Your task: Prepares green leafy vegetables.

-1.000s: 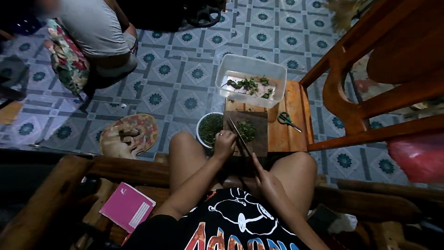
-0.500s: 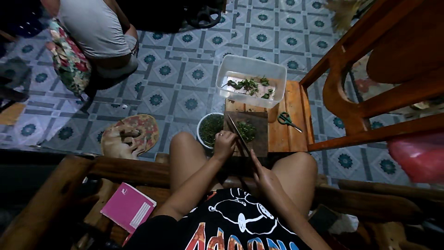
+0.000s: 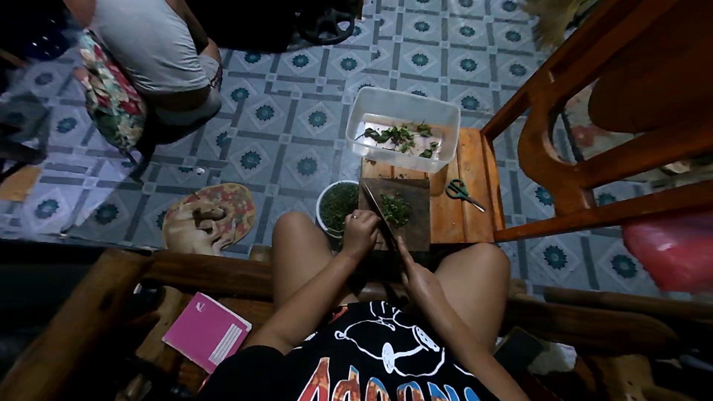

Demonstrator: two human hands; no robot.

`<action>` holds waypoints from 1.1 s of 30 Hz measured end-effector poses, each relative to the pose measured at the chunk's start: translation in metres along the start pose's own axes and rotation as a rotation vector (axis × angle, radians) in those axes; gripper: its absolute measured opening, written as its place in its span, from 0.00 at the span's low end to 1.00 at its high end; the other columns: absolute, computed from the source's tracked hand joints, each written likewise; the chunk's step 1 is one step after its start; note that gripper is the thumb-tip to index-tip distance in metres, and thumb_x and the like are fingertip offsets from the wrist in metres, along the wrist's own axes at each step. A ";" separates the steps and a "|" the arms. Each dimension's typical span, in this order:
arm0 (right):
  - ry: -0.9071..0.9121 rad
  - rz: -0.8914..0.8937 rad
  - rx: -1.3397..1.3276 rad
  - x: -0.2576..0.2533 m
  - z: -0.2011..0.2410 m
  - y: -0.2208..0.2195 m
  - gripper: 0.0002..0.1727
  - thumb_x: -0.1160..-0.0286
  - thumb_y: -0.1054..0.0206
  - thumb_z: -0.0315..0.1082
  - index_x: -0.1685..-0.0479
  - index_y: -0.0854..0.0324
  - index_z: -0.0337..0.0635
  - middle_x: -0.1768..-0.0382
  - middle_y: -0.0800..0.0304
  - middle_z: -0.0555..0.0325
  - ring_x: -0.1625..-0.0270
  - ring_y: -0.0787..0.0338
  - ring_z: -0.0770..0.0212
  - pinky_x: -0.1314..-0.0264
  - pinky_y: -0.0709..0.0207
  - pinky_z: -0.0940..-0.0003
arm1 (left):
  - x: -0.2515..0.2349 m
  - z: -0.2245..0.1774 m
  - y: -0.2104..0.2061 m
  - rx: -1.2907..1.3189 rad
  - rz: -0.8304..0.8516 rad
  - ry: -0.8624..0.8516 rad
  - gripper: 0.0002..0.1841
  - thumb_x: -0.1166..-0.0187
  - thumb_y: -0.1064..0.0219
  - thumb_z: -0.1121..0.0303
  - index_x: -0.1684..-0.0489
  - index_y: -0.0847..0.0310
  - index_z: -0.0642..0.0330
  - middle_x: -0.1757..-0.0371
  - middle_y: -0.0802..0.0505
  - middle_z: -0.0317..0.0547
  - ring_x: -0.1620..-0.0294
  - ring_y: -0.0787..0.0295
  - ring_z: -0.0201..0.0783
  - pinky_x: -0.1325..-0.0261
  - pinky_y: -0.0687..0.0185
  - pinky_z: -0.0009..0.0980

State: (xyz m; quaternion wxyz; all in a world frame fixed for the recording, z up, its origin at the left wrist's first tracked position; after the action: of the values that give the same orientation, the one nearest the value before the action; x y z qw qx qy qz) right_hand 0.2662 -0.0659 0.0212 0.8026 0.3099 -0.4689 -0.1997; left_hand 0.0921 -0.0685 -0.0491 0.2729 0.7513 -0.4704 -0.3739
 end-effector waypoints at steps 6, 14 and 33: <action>0.033 -0.012 -0.013 0.029 -0.003 0.003 0.42 0.09 0.51 0.31 0.02 0.72 0.62 0.44 0.10 0.38 0.44 0.09 0.37 0.38 0.19 0.41 | 0.000 0.003 -0.001 0.016 -0.042 0.021 0.07 0.25 0.29 0.72 0.56 0.07 0.60 0.49 0.04 0.51 0.38 0.10 0.55 0.33 0.23 0.59; -0.057 0.042 0.032 0.007 0.003 -0.007 0.45 0.10 0.47 0.32 0.02 0.74 0.67 0.37 0.13 0.37 0.38 0.11 0.37 0.35 0.20 0.41 | -0.001 0.002 0.001 -0.026 -0.042 0.006 0.06 0.26 0.29 0.73 0.58 0.07 0.61 0.50 0.04 0.52 0.39 0.10 0.56 0.35 0.22 0.60; -0.068 0.013 0.016 0.023 -0.006 -0.002 0.44 0.10 0.49 0.31 0.02 0.74 0.66 0.41 0.12 0.37 0.42 0.10 0.36 0.39 0.19 0.40 | -0.006 -0.008 -0.002 -0.032 -0.030 -0.062 0.07 0.29 0.26 0.75 0.56 0.07 0.61 0.49 0.04 0.55 0.42 0.09 0.58 0.38 0.21 0.61</action>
State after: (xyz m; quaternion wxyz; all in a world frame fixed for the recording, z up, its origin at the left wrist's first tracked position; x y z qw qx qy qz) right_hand 0.2825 -0.0793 0.0317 0.7852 0.3061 -0.4993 -0.2011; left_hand 0.0980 -0.0613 -0.0445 0.2646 0.7419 -0.4614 -0.4083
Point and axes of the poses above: each hand's wrist, its own x-axis away from the middle knuckle, its own y-axis out of the back of the hand, z = x × y, the point moved 4 cm from there along -x, towards the middle knuckle
